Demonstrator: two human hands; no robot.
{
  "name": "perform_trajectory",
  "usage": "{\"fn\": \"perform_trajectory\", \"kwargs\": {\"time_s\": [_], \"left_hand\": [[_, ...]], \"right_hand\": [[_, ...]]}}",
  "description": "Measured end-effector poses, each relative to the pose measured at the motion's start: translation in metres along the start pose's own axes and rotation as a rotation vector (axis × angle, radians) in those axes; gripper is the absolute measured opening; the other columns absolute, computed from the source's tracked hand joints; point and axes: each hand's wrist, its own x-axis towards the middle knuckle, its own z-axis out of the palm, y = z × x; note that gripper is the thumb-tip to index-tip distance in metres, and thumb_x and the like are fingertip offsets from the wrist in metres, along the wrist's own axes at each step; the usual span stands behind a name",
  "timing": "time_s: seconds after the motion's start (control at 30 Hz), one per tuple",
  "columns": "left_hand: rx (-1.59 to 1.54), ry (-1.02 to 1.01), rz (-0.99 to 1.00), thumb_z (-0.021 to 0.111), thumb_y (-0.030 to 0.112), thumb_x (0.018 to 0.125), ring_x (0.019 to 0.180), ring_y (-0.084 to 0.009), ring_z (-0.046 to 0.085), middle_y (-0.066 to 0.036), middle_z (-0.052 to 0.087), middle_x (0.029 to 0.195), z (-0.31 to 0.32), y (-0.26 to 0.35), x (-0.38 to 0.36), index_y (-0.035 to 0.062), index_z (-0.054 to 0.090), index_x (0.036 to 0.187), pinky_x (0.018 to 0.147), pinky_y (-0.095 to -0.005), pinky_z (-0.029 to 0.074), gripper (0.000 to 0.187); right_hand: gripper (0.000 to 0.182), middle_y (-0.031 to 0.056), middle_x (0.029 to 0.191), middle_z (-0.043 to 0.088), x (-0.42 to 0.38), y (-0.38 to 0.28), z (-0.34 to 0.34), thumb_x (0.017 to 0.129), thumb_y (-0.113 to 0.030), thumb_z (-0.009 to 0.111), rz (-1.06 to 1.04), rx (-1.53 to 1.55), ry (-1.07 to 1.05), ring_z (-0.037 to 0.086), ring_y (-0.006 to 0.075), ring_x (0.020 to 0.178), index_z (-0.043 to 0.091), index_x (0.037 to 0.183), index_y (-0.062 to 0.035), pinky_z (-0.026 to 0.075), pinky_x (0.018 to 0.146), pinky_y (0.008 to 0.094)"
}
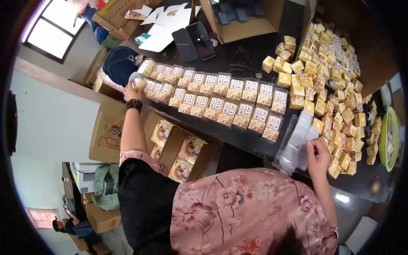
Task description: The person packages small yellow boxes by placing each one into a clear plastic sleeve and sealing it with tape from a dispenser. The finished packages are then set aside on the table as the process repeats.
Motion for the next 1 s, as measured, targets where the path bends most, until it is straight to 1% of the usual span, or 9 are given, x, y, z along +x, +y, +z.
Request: {"fn": "perform_trajectory", "kwargs": {"time_s": [0.17,0.23,0.3,0.4,0.47,0.53,0.67,0.73,1.0], "left_hand": [[0.017,0.137,0.092,0.074,0.029,0.078,0.128,-0.0384,0.038,-0.017,0.044,0.138,0.023,-0.011,0.009,0.0188,0.051,0.132,0.106,-0.0493,0.034,0.06],[0.087,0.287,0.045,0.071,0.035,0.081,0.129,-0.0409,0.035,-0.015,0.04,0.142,-0.008,0.051,-0.03,0.0173,0.05,0.134,0.105,-0.0502,0.032,0.06],[-0.301,0.402,0.333,0.066,0.028,0.088,0.119,-0.0387,0.043,-0.018,0.05,0.126,-0.021,0.112,-0.082,0.0061,0.058,0.119,0.097,-0.0504,0.035,0.039],[-0.903,-0.124,0.669,0.067,0.011,0.085,0.091,-0.0343,0.058,-0.017,0.061,0.096,-0.066,0.247,-0.225,0.0004,0.061,0.104,0.084,-0.0408,0.045,0.022],[-1.015,-0.338,0.962,0.069,0.011,0.082,0.09,-0.0337,0.059,-0.015,0.063,0.097,-0.075,0.312,-0.297,0.0019,0.064,0.099,0.081,-0.0407,0.047,0.02],[-0.937,-0.325,1.075,0.07,0.023,0.082,0.095,-0.0335,0.056,-0.016,0.06,0.104,-0.077,0.361,-0.342,-0.0005,0.059,0.113,0.084,-0.0399,0.045,0.04],[-0.566,-0.244,1.058,0.065,0.038,0.085,0.097,-0.0336,0.055,-0.019,0.06,0.103,-0.068,0.406,-0.384,-0.0099,0.042,0.13,0.084,-0.0407,0.046,0.069],[-0.518,-0.583,0.97,0.064,0.038,0.085,0.099,-0.0339,0.054,-0.022,0.057,0.105,-0.066,0.415,-0.391,-0.0142,0.04,0.13,0.085,-0.0383,0.046,0.073],[-0.724,-0.549,0.822,0.068,0.027,0.084,0.083,-0.0374,0.061,-0.022,0.061,0.091,-0.082,0.411,-0.376,-0.0027,0.052,0.114,0.07,-0.044,0.05,0.045]], "right_hand": [[0.019,0.0049,0.073,0.048,-0.012,0.007,-0.001,0.091,-0.008,0.06,0.094,-0.016,-0.023,0.045,0.0124,0.066,0.052,0.077,0.0024,0.038,0.061,0.0248],[0.017,0.0052,0.074,0.049,-0.014,0.005,-0.005,0.09,-0.007,0.06,0.139,0.008,-0.037,0.046,0.0121,0.066,0.054,0.078,0.0024,0.038,0.061,0.025],[0.014,0.0059,0.074,0.05,-0.015,0.005,-0.009,0.089,-0.005,0.061,0.074,-0.033,0.056,0.048,0.0132,0.066,0.055,0.08,0.0026,0.039,0.061,0.0254],[0.01,0.0082,0.077,0.052,-0.016,0.01,-0.018,0.088,-0.004,0.062,0.08,-0.076,0.152,0.051,0.0161,0.069,0.058,0.084,0.003,0.041,0.063,0.0263],[0.009,0.0096,0.08,0.054,-0.013,0.013,-0.023,0.088,-0.005,0.062,0.026,-0.078,0.185,0.053,0.0194,0.073,0.058,0.085,0.0029,0.042,0.066,0.028],[0.009,0.0106,0.085,0.056,-0.017,0.014,-0.027,0.087,-0.005,0.063,0.022,-0.067,0.182,0.053,0.0234,0.079,0.059,0.086,0.0025,0.043,0.071,0.0301],[0.009,0.0104,0.088,0.056,-0.033,0.018,-0.035,0.087,-0.007,0.064,0.068,0.012,0.191,0.055,0.0217,0.081,0.06,0.087,0.0017,0.044,0.07,0.0296],[0.008,0.0104,0.088,0.057,-0.043,0.026,-0.038,0.087,-0.006,0.064,0.085,0.022,0.2,0.055,0.0213,0.082,0.061,0.087,0.0016,0.044,0.069,0.0294],[0.008,0.0135,0.089,0.058,-0.056,0.038,-0.048,0.085,-0.006,0.064,0.057,0.025,0.28,0.057,0.0291,0.084,0.061,0.089,0.0009,0.046,0.07,0.034]]}}
